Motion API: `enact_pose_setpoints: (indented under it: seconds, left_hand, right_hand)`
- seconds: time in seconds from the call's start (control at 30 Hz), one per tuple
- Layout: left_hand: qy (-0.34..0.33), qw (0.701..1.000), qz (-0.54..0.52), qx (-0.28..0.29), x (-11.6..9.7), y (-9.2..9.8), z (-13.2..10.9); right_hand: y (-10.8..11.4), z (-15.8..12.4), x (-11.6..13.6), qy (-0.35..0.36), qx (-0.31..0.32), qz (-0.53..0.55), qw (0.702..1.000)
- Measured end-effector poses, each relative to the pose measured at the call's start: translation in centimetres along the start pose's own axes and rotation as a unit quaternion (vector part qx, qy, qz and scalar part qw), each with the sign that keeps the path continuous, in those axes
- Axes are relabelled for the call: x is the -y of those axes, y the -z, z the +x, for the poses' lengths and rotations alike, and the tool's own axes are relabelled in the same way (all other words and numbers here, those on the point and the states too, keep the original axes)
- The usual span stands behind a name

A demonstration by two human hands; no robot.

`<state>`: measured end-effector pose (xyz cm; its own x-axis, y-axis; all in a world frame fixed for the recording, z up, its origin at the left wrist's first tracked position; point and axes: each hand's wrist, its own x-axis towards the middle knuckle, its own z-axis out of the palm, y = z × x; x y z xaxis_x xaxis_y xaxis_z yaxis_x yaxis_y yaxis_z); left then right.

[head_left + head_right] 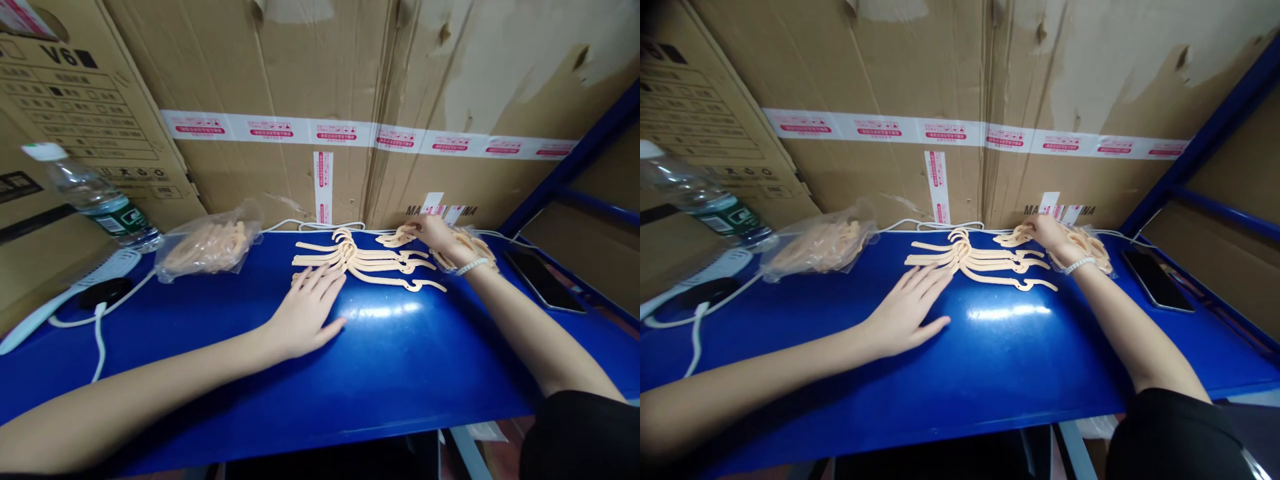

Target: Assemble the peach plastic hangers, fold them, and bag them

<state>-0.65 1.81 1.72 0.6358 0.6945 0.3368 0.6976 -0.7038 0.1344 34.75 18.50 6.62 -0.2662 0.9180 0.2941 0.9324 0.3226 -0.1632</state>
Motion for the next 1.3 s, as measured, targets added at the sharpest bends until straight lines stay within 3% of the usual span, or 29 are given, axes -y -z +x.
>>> enact_pose_setpoints:
  seconds: [0.17,0.27,0.3,0.33,0.4,0.47,0.53,0.6,0.67,0.73,0.83,0.93,1.07,1.3]
  left_hand:
    - [-0.015,0.985,-0.163,-0.049,-0.9,0.6,-2.9]
    - [0.016,0.956,-0.276,-0.094,-0.4,0.4,-2.9]
    - [0.043,0.939,-0.326,-0.097,-0.2,0.3,-2.8]
    - [0.079,0.916,-0.383,-0.091,0.0,0.1,-2.6]
    - [0.156,0.850,-0.500,-0.063,0.2,-0.2,-2.3]
    - [0.206,0.782,-0.587,-0.035,0.2,-0.5,-2.2]
    - [0.226,0.745,-0.627,-0.014,0.1,-0.6,-2.2]
    - [0.241,0.728,-0.642,-0.002,0.1,-0.5,-2.2]
    - [0.263,0.711,-0.652,-0.002,0.1,-0.4,-2.2]
    - [0.287,0.688,-0.666,-0.024,0.2,-0.4,-2.0]
    - [0.307,0.667,-0.675,-0.073,0.9,-0.3,-1.7]
    - [0.309,0.672,-0.662,-0.119,2.0,-0.1,-1.4]
    - [0.314,0.687,-0.632,-0.170,3.5,0.2,-1.1]
    - [0.336,0.686,-0.612,-0.203,4.6,-0.1,-1.1]
  right_hand:
    - [1.6,-0.5,2.2,-0.061,-0.129,0.037,0.989]
    - [1.6,-2.5,6.0,-0.072,-0.158,0.093,0.980]
    - [1.3,-3.5,7.8,-0.062,-0.143,0.133,0.979]
    - [0.9,-4.7,9.7,-0.052,-0.109,0.237,0.964]
    - [-0.2,-7.3,13.6,-0.027,-0.019,0.400,0.916]
    - [-1.5,-9.8,16.8,-0.010,0.061,0.478,0.876]
    - [-2.7,-11.6,18.8,0.007,0.112,0.516,0.849]
    - [-3.5,-12.5,19.7,0.021,0.148,0.532,0.833]
    - [-3.6,-12.6,19.6,0.044,0.153,0.523,0.837]
    - [-2.9,-12.2,18.8,0.090,0.123,0.470,0.869]
    - [-1.3,-11.1,16.3,0.191,0.035,0.303,0.933]
    - [-0.4,-10.3,12.8,0.235,-0.010,0.108,0.966]
    - [-1.2,-9.5,9.6,0.245,0.014,0.036,0.969]
    - [-3.7,-8.8,8.9,0.215,-0.030,0.096,0.971]
